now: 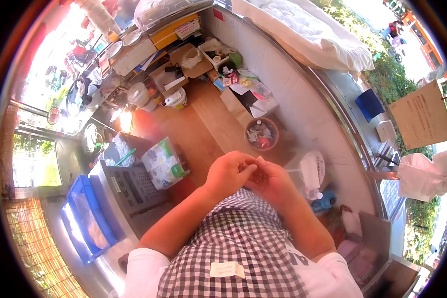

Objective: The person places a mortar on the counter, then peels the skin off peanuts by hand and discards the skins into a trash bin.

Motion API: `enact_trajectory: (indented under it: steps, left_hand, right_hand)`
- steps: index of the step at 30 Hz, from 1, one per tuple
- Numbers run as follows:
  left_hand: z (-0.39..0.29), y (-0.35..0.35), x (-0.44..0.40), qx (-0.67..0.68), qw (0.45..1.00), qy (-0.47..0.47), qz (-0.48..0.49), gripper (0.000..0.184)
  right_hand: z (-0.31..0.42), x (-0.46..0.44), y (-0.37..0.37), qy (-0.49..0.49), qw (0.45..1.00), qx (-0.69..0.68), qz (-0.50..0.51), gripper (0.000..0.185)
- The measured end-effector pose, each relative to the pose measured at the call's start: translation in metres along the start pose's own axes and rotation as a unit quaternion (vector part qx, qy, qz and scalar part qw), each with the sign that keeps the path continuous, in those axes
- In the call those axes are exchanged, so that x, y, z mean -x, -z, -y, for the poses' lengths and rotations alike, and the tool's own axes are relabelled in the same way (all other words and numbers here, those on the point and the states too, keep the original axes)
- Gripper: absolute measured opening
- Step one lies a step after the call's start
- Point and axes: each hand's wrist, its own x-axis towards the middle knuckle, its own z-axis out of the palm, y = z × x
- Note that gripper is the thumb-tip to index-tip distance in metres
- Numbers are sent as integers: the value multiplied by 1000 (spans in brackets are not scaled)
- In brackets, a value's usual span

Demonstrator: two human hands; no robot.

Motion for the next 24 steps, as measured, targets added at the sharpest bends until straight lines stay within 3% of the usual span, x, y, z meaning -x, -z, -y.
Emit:
enact_trajectory:
  steps: [4,10,13,19,22,24]
  left_hand:
    - [-9,10,1,-106,994,-32,-8,15]
    - [2,13,4,-121,990,-68,-20,15]
    - [11,10,8,28,999,-31,-32,14]
    - [14,23,16,-18,999,32,-32,23]
    - [25,21,18,89,995,26,-41,27]
    - [19,24,22,189,978,81,-30,27]
  right_hand:
    - [-1,-3,-12,-5,1000,15,-5,38]
    - [-8,-8,-8,-14,999,37,18,39]
    - [-7,-7,-12,-27,999,27,2,38]
    - [-7,-5,-6,-46,999,21,-8,36]
    - [-5,-4,-8,-46,998,27,-18,35]
    - [-5,-5,-9,-50,998,26,-19,35]
